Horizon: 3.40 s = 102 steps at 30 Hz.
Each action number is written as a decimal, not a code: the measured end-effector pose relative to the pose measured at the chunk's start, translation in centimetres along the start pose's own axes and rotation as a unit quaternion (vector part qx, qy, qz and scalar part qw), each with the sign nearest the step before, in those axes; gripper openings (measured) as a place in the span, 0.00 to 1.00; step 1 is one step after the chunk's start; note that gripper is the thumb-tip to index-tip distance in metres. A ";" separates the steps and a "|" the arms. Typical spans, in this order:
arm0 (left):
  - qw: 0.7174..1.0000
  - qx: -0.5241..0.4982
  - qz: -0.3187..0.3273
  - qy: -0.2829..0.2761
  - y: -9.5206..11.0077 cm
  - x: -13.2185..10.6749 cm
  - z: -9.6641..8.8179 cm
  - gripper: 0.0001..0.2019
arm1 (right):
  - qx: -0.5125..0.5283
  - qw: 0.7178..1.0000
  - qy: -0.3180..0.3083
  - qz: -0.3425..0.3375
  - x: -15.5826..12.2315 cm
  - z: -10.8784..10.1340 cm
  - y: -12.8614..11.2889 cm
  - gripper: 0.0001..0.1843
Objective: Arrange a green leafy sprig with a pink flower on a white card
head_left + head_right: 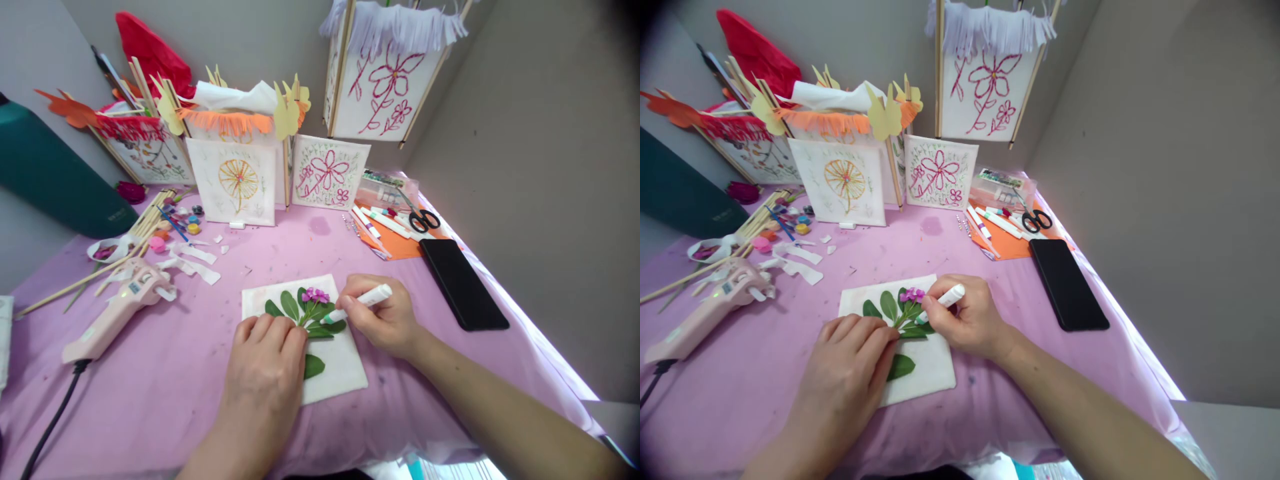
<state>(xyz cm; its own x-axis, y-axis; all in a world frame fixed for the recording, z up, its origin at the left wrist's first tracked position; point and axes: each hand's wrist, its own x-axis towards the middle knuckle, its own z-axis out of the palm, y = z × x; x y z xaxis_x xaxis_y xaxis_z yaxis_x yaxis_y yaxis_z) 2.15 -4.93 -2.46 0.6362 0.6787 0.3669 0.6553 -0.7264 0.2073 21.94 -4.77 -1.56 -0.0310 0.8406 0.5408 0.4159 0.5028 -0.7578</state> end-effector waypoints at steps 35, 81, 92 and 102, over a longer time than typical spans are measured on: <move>0.997 -0.028 0.051 0.056 0.8 -0.8 0.1 0.09 | 0.002 1.000 0.004 0.008 0.1 -0.1 -0.1 0.11; 0.995 0.040 0.072 0.056 0.8 -1.7 1.3 0.15 | 0.018 0.996 -0.078 0.035 0.0 0.6 0.2 0.09; 0.995 0.036 0.070 0.055 0.8 -1.7 1.2 0.15 | 0.010 0.997 -0.070 0.042 0.0 0.5 0.2 0.09; 0.994 0.039 0.082 0.057 0.8 -1.7 1.1 0.14 | 0.012 0.997 -0.073 0.036 0.1 0.5 0.1 0.09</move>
<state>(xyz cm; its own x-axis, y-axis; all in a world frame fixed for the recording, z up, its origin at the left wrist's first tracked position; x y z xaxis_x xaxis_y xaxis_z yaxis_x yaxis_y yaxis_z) 2.06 -6.53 -3.95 0.6892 0.5320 0.4918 0.5794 -0.8123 0.0667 21.56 -4.54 -1.82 -0.1342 0.8944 0.4266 0.4003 0.4428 -0.8023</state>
